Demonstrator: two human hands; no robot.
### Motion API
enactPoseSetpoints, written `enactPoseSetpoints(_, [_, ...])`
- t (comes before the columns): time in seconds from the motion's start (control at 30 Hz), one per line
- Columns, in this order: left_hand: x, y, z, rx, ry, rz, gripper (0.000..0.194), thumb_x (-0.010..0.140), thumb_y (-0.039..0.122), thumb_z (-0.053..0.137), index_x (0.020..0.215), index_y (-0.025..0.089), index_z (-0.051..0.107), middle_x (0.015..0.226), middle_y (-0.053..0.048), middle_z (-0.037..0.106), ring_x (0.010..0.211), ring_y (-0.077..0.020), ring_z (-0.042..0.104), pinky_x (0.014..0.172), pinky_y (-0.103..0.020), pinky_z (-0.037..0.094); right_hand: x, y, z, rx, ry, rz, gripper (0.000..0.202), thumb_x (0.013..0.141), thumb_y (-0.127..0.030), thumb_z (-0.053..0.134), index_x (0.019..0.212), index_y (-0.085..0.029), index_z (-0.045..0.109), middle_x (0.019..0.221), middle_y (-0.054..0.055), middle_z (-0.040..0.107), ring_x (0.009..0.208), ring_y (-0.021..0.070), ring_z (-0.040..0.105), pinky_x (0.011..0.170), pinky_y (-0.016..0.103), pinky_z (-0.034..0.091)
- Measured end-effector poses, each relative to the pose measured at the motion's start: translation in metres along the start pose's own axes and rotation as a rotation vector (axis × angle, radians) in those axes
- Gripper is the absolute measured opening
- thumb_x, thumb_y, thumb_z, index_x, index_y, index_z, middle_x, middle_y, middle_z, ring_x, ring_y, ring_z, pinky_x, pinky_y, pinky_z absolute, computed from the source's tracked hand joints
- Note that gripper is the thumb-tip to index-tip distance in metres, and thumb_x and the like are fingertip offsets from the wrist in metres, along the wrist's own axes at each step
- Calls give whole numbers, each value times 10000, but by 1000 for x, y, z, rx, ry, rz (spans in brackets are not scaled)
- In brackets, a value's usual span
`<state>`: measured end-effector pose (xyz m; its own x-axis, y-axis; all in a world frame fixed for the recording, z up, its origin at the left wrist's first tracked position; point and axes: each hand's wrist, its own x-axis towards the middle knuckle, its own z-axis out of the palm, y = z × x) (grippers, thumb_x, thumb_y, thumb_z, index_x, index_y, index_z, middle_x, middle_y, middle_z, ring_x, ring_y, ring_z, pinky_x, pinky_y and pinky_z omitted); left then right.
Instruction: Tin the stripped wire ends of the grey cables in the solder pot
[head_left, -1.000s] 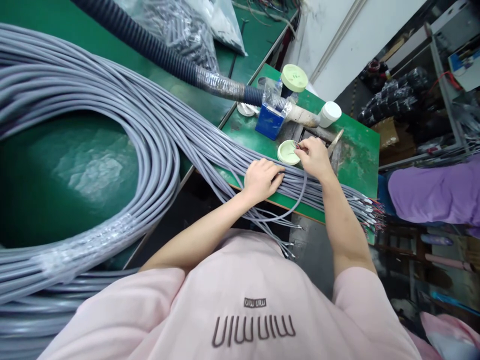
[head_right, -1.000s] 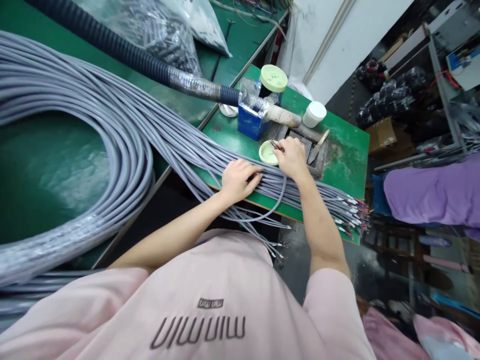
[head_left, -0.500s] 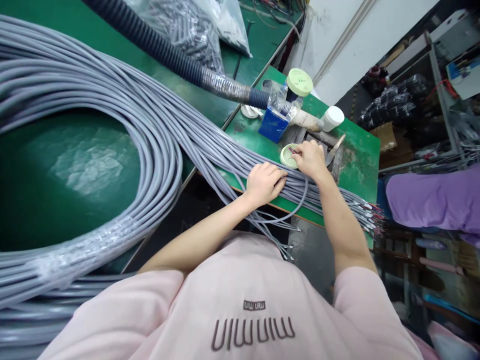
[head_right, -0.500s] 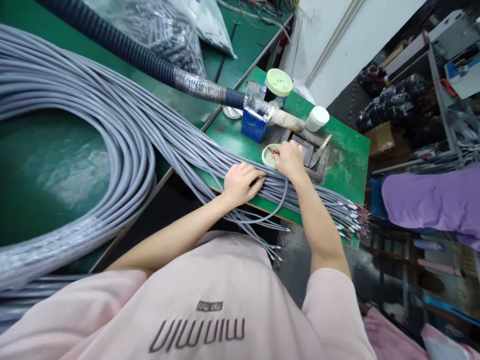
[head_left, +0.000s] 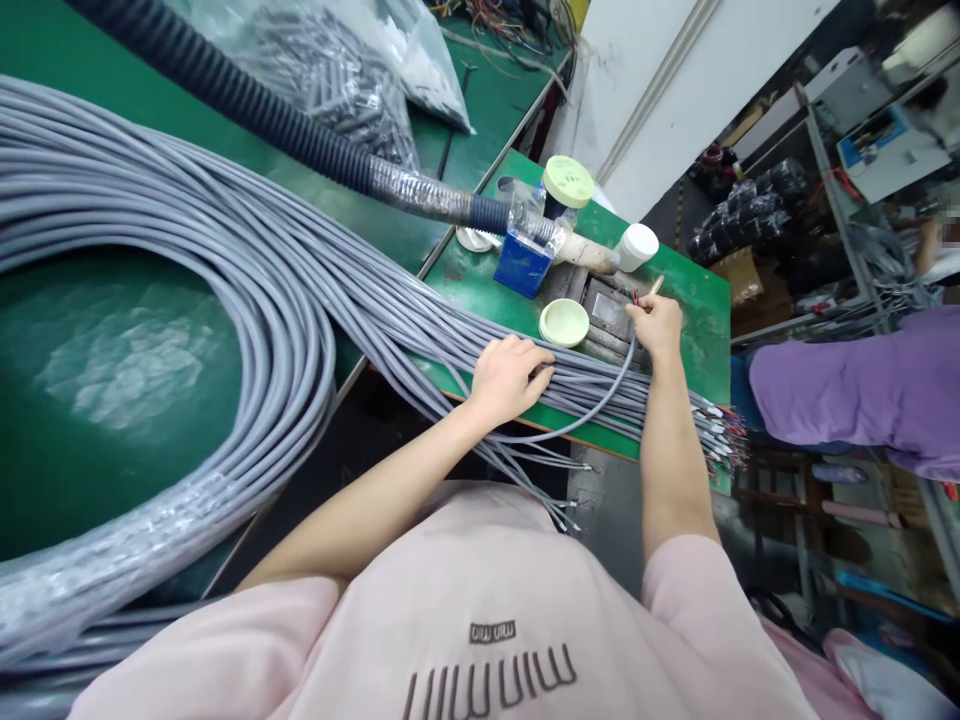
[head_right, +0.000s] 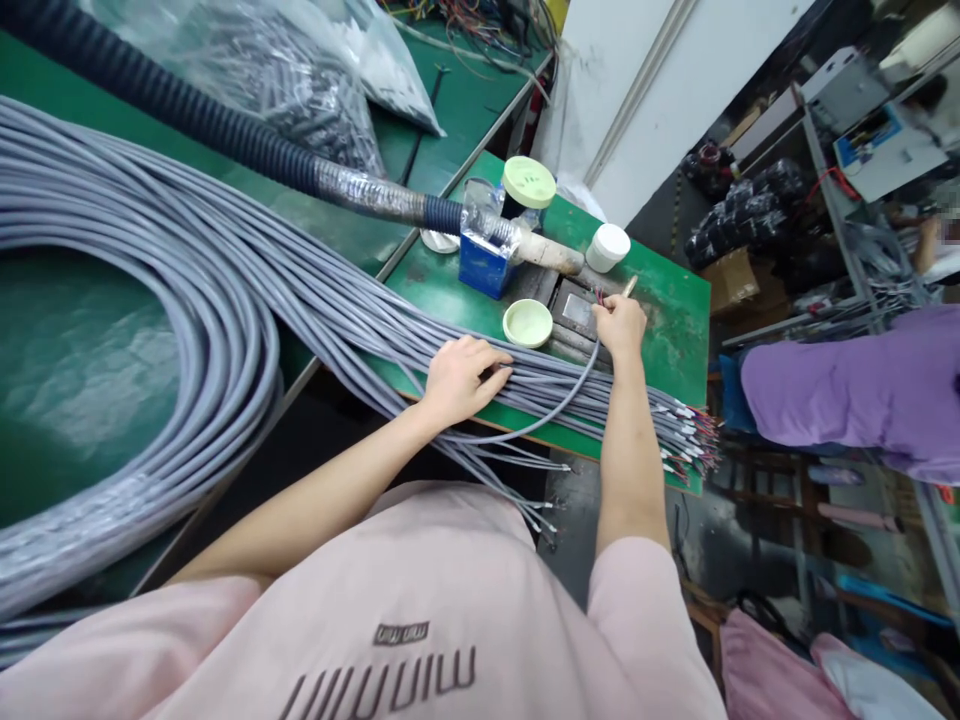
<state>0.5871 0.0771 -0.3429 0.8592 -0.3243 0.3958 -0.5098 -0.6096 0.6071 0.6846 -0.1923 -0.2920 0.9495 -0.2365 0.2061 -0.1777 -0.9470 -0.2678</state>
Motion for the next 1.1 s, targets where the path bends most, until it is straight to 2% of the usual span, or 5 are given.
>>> enactPoseSetpoints(0.2, [-2,1,1,13,0,3,249,923,360,496,972,217,694,835,-59,674,859,-223,545,747,-361,335,4,3,17,-74,-59,54,180,762,-331,601,675,-182,652,711,65,636,683,195,511,669,316,339])
enactPoseSetpoints(0.63, [-2,0,3,21,14,11,252,928,359,496,969,214,698,843,-47,673,848,-209,536,732,-356,327,7,4,26,-91,-81,61,159,737,-312,615,652,-179,634,706,62,637,718,203,542,675,300,352])
enactPoseSetpoints(0.83, [1,5,-4,-135,24,-48,217,896,356,559,945,204,706,795,-36,679,823,-195,562,752,-343,363,-15,-6,-13,264,-33,-51,149,722,-297,653,690,-154,626,605,-14,541,590,126,477,600,260,355])
enactPoseSetpoints(1.0, [3,44,0,-575,-70,-109,350,814,439,674,1036,169,688,834,-36,684,722,-152,560,669,-278,416,-82,-65,-55,610,-157,-198,201,728,-280,692,890,-167,655,641,-44,565,549,92,486,542,223,379])
enactPoseSetpoints(1.1, [0,60,4,-802,-132,-222,353,802,486,670,801,135,705,638,0,607,582,-113,493,576,-250,381,-115,-90,-68,677,-230,-238,236,732,-296,721,928,-185,651,659,-45,591,547,89,509,547,222,409])
